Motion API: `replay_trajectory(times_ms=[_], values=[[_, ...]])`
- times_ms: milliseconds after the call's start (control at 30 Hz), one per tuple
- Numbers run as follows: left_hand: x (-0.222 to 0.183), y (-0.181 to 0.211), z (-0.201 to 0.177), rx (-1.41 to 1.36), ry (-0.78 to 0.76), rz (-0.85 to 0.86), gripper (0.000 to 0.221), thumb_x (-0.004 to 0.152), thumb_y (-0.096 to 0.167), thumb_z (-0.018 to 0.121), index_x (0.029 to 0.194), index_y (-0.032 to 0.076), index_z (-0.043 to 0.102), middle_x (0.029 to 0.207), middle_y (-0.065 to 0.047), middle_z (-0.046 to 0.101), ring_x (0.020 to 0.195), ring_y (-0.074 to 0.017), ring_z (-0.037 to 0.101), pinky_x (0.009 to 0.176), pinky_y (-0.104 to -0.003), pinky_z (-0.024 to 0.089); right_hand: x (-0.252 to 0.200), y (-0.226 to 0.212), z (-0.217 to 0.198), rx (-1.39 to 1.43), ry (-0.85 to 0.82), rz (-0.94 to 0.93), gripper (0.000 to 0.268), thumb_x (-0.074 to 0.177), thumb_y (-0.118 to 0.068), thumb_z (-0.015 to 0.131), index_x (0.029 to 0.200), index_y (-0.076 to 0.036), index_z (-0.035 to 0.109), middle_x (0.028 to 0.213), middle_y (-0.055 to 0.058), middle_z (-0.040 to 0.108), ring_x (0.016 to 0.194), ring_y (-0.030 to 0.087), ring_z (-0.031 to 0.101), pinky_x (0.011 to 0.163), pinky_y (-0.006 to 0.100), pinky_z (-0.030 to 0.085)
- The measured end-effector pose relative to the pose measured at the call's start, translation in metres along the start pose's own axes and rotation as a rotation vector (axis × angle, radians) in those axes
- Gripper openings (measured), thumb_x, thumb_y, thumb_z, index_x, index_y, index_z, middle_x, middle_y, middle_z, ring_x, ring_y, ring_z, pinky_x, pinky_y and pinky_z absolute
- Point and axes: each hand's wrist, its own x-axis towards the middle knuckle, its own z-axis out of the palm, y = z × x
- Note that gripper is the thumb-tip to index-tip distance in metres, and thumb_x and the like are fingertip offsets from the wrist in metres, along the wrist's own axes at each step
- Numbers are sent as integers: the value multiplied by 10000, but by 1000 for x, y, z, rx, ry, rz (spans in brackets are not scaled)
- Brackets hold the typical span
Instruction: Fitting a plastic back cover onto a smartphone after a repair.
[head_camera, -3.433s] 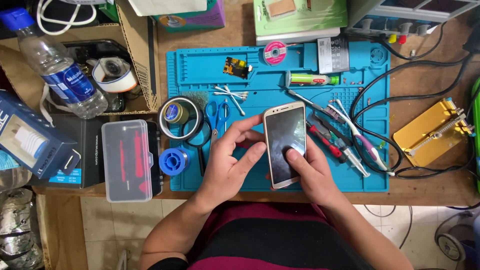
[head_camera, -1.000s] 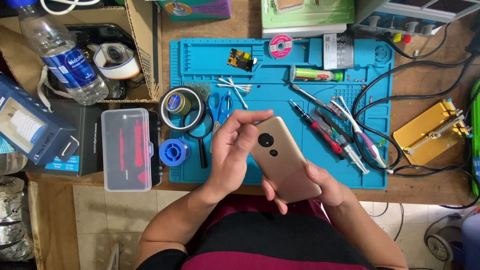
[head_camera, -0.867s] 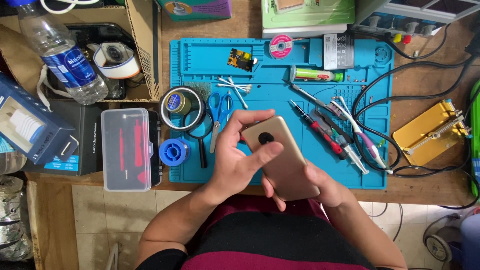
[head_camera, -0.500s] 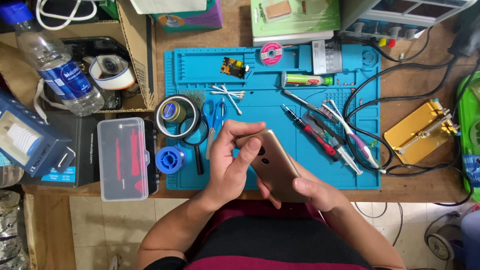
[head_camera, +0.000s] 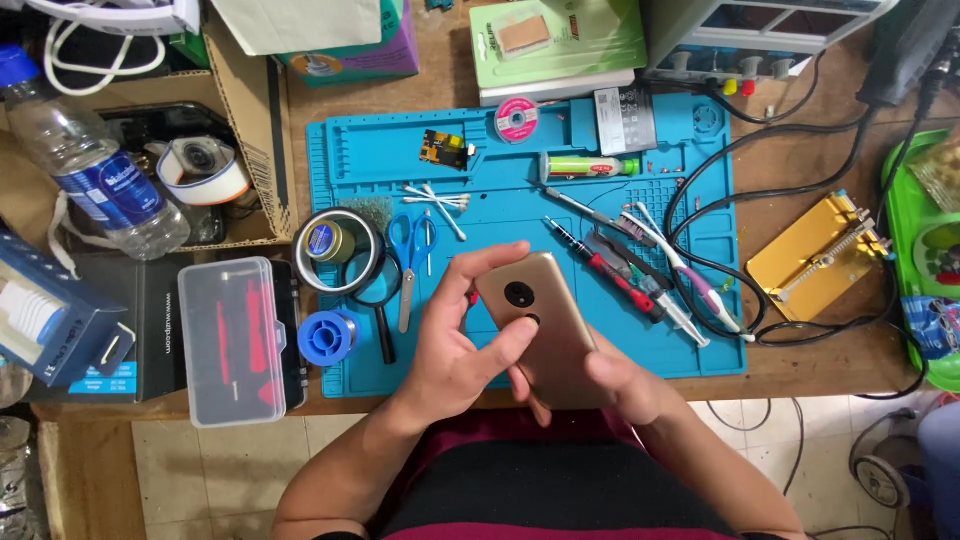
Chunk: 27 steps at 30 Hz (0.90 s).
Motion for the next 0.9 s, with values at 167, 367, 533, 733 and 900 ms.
replay_trajectory(times_ms=[167, 367, 533, 733, 900], values=[[-6, 1, 2, 66, 33, -21, 519, 1002, 256, 872, 1471, 105, 709, 1175, -63, 788, 1037, -121, 716, 1008, -315, 594, 0, -15, 7, -305, 22, 142, 1051, 1126, -606, 626, 1823, 5, 131, 1239, 304, 672, 993, 346, 733, 845, 478, 624], [-3, -12, -2, -56, 52, 101, 327, 1077, 222, 833, 1350, 75, 730, 1037, -70, 904, 820, -94, 694, 931, -292, 534, 2, -22, 12, -356, 36, 252, 1153, 1108, -774, 632, 1843, -81, 76, 1218, 216, 653, 988, 245, 691, 827, 372, 593], [-6, -16, 1, -91, 74, 123, 235, 1159, 238, 727, 1326, 74, 752, 1045, -88, 880, 816, -116, 689, 859, -287, 552, 4, -20, 15, -415, 19, 250, 1141, 1115, -805, 597, 1826, -61, 104, 1226, 215, 653, 988, 236, 692, 820, 365, 601], [-9, 2, 1, 48, 15, 26, 386, 1268, 418, 544, 1467, 135, 716, 1313, -40, 729, 1192, -170, 701, 1033, -303, 559, 6, -14, 21, -245, 82, 209, 1210, 1086, -779, 731, 1821, -38, 118, 1225, 274, 702, 918, 266, 734, 799, 373, 627], [-3, 19, 8, 50, -13, -335, 616, 1095, 347, 671, 1688, 261, 531, 1336, -145, 721, 1013, -167, 647, 439, -233, 519, -22, 8, -11, -355, 296, 269, 1027, 1039, -752, 611, 1757, -73, 330, 1477, 220, 656, 1199, 308, 720, 952, 494, 683]])
